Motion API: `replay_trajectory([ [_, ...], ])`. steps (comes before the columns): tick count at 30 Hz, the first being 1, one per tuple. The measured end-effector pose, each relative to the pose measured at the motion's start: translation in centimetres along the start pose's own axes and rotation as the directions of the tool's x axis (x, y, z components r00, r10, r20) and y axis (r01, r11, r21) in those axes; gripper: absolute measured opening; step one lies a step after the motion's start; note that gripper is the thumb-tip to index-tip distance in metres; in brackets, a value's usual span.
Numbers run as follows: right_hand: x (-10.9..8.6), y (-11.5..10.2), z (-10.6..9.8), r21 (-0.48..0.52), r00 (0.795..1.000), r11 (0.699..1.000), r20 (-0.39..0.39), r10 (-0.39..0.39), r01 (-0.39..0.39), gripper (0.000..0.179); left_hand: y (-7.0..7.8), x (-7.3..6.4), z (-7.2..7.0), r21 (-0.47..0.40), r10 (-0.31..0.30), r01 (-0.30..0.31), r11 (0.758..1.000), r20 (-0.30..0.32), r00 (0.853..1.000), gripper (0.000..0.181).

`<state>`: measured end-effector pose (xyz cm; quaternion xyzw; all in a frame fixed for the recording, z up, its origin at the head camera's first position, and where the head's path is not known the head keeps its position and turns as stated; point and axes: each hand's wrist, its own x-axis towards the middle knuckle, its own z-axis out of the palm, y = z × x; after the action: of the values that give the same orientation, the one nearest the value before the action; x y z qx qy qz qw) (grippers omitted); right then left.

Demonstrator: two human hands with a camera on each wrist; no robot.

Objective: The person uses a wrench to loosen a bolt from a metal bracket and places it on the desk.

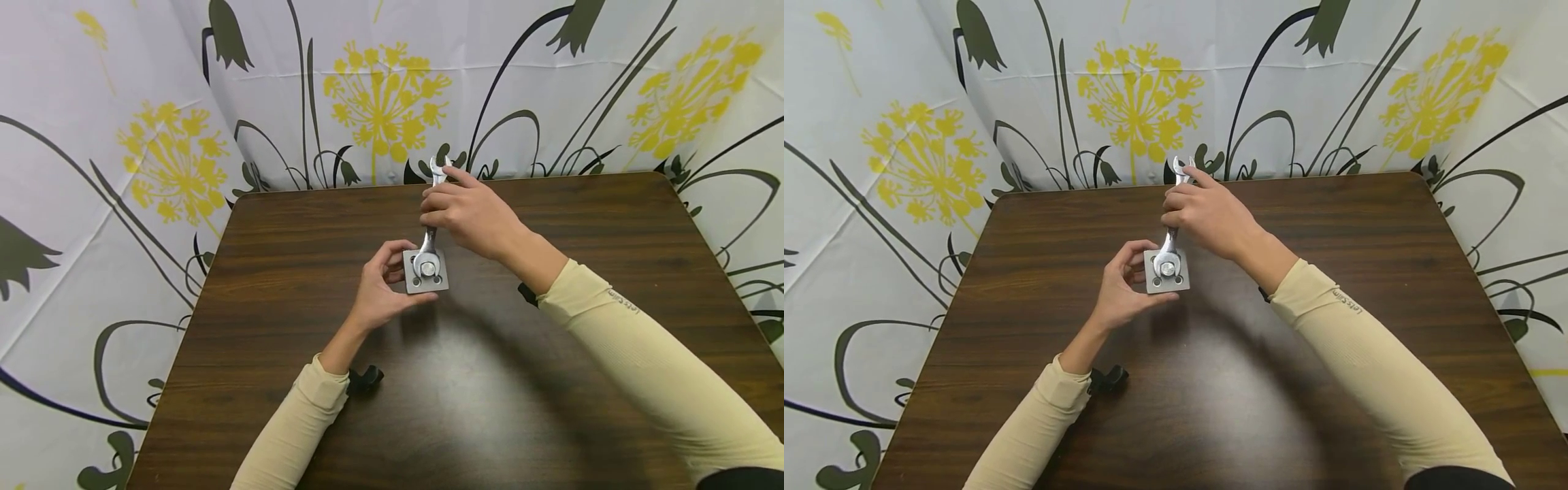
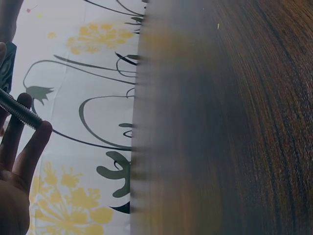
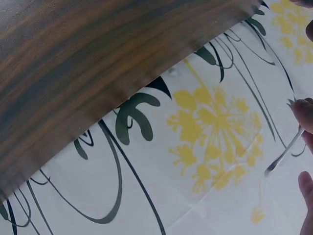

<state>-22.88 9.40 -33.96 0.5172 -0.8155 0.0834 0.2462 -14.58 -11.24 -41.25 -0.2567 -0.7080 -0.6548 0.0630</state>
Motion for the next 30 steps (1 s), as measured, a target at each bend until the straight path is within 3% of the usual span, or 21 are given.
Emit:
replay_trajectory([
  [4,-0.4,0.2,-0.1,-0.054,0.998,0.997,0.003,0.059,-0.059,0.027,-0.2,0.0,0.1,-0.007,0.005,-0.005,1.000,-0.006,1.000,0.074],
  [6,-1.1,0.4,-0.2,-0.077,0.990,0.987,-0.004,0.140,-0.140,0.024,-0.2,0.0,0.1,-0.005,0.005,-0.005,1.000,-0.014,1.000,0.074],
  [8,-1.8,0.5,-0.2,-0.079,0.968,0.965,-0.027,0.248,-0.249,0.020,-0.2,0.0,0.1,0.000,0.006,-0.006,1.000,-0.023,1.000,0.074],
  [11,-3.1,0.3,-0.1,-0.027,0.905,0.906,-0.070,0.420,-0.423,0.016,-0.1,0.0,0.0,0.010,0.005,-0.004,1.000,-0.038,0.999,0.075],
  [14,-4.0,-0.3,-0.2,0.083,0.819,0.823,-0.084,0.568,-0.562,0.017,-0.1,0.0,-0.1,0.021,0.003,-0.002,1.000,-0.047,0.999,0.075],
  [16,-4.2,-0.9,-0.6,0.179,0.754,0.750,-0.058,0.654,-0.637,0.020,-0.1,0.0,-0.2,0.025,0.004,-0.002,1.000,-0.053,0.999,0.075],
  [18,-4.3,-1.6,-1.0,0.284,0.680,0.656,-0.020,0.733,-0.699,0.025,-0.2,0.0,-0.2,0.026,0.008,-0.007,1.000,-0.056,0.998,0.075],
  [20,-4.3,-2.3,-1.6,0.407,0.602,0.540,0.033,0.798,-0.737,0.026,-0.2,0.1,-0.2,0.027,0.014,-0.012,1.000,-0.062,0.998,0.075],
  [23,-4.3,-3.4,-2.5,0.596,0.526,0.352,0.142,0.839,-0.722,0.027,-0.3,0.1,-0.1,0.038,0.025,-0.022,0.999,-0.071,0.997,0.075],
  [27,-4.0,-5.0,-3.3,0.770,0.465,0.033,0.350,0.813,-0.637,0.032,-0.3,0.1,-0.2,0.055,0.027,-0.023,0.998,-0.090,0.996,0.074],
  [30,-3.4,-6.7,-3.3,0.805,0.424,-0.246,0.513,0.747,-0.540,0.033,-0.3,0.2,-0.3,0.048,0.025,-0.021,0.999,-0.094,0.995,0.072],
])
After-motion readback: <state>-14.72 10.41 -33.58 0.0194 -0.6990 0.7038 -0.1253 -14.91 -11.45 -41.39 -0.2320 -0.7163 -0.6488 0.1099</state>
